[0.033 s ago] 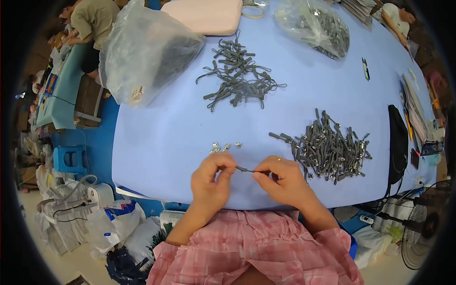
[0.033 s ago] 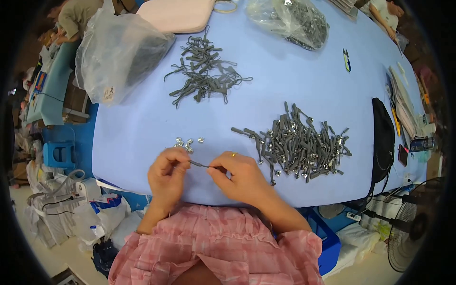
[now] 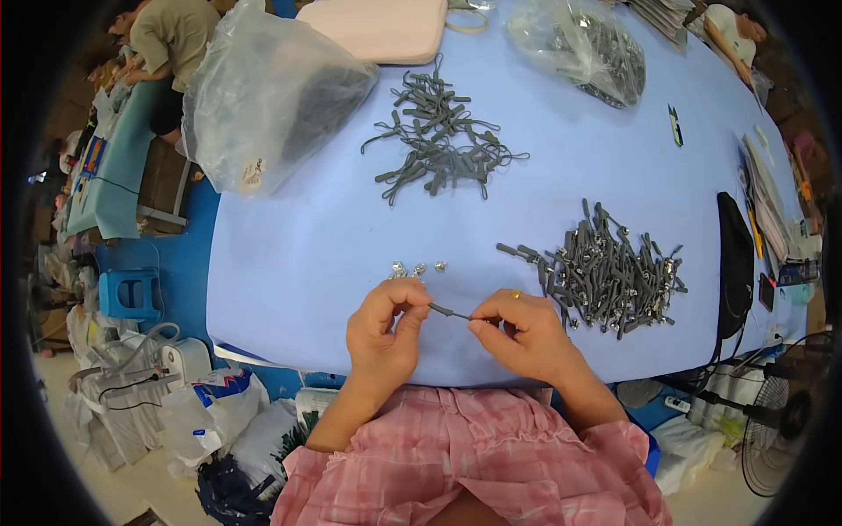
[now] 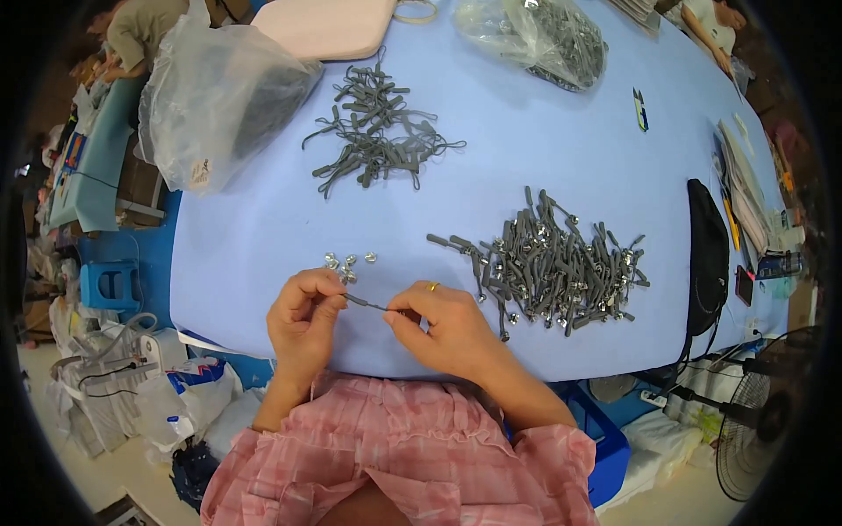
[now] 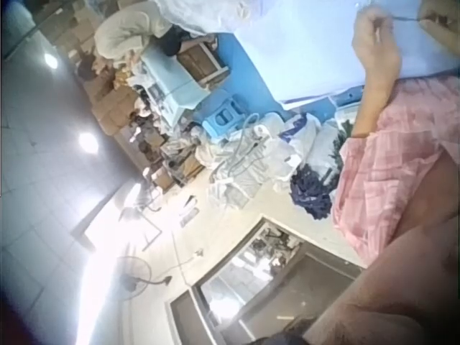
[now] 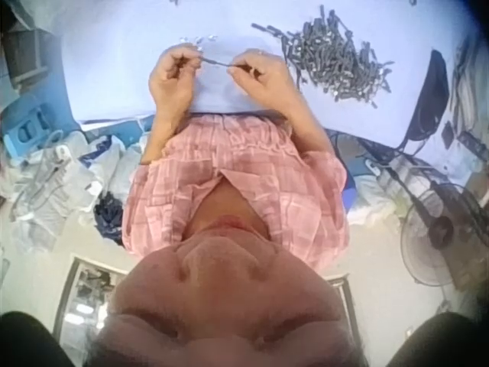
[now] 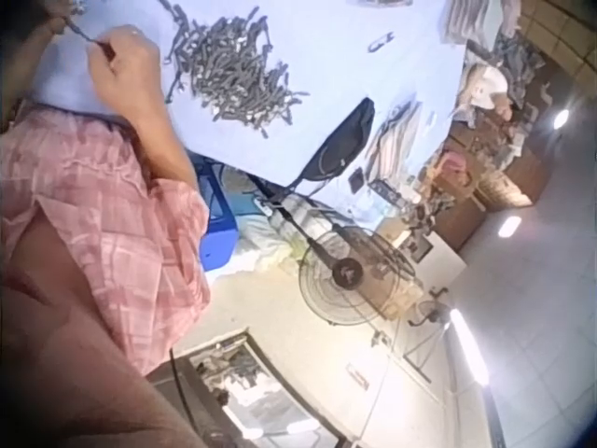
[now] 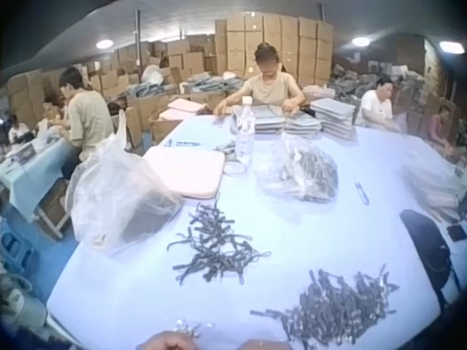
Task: Manually assemble zipper sliders by attaching pullers to slider bodies at an assembly station.
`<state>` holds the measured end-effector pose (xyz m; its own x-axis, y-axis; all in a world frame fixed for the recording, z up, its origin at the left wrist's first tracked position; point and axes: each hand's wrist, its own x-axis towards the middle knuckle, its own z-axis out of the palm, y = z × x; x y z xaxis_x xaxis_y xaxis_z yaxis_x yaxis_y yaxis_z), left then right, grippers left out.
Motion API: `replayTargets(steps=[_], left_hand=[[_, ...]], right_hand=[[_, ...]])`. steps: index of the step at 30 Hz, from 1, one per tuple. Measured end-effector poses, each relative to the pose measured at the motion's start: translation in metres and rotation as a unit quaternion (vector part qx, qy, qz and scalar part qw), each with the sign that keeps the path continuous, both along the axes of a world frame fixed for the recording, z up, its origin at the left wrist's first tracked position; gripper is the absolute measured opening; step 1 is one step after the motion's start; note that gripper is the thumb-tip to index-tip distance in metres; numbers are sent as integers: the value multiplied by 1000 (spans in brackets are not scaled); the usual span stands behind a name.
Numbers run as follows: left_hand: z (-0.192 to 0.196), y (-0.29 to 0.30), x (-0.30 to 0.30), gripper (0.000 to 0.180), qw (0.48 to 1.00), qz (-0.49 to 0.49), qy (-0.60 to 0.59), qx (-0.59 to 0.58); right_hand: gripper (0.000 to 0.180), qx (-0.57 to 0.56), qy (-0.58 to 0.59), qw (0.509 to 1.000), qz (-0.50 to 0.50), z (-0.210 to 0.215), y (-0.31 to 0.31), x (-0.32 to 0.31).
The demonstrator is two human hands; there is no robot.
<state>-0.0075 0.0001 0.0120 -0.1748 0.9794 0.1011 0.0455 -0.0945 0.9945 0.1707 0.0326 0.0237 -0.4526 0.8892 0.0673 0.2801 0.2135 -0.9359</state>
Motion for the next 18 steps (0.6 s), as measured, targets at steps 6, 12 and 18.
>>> replayTargets(steps=[6,12,18], left_hand=[[15,9,7,16,983,-69,161,47],[16,12,4,15,928,-167,323,83],[5,74,-23,6,933,-41,332,133]], right_hand=[[5,6,-1,1000,-4,2,3,3],[6,17,-3,999,30,7,7,13],[13,177,-262,948,37,20,21,34]])
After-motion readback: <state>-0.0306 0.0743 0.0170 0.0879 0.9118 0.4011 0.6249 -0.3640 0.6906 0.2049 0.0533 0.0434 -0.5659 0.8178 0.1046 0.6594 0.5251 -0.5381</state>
